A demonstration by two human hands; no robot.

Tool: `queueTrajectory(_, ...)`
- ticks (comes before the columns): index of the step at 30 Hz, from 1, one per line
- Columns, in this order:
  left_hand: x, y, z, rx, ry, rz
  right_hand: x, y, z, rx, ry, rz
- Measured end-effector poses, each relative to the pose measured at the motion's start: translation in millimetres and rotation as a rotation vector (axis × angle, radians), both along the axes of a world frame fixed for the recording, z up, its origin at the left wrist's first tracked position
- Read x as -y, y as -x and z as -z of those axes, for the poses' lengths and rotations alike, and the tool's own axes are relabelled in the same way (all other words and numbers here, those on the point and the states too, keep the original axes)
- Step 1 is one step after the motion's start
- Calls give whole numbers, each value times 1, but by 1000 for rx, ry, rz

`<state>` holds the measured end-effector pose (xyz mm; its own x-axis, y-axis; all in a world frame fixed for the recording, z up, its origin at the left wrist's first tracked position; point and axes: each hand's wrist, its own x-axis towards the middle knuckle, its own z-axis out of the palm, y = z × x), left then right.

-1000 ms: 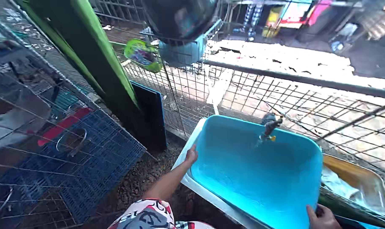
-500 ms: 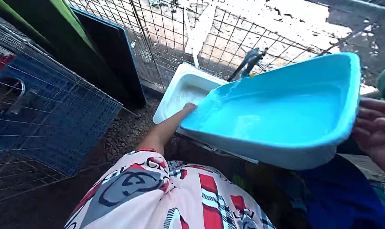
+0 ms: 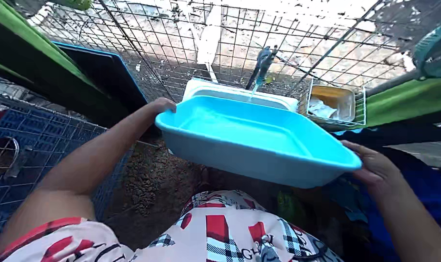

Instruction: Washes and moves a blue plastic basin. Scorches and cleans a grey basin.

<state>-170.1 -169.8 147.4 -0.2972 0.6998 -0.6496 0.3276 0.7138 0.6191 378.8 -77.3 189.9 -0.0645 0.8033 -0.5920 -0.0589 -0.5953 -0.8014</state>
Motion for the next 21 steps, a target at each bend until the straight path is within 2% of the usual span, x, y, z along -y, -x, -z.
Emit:
queueTrajectory(2, 2, -3, -34, 13, -86, -171, 1, 3, 42, 92, 103, -117)
queueTrajectory(5, 5, -19, -74, 68, -279, -373, 4, 32, 99, 175, 262, -141)
queueTrajectory(9, 5, -35, -128, 28, -446, -366, -1, 75, 151, 95, 349, -184)
queueTrajectory(13, 7, -44, -164, -34, -558, -350, -22, 114, 174, 64, 350, -203)
queueTrajectory(15, 7, -48, -164, -28, -603, -360, -34, 130, 189, 74, 318, -161)
queueTrajectory(17, 10, -51, -153, -14, -622, -366, -41, 144, 202, 190, 251, -112)
queueTrajectory(21, 23, -52, -119, -173, -491, -347, -58, 152, 224, 441, 59, -82)
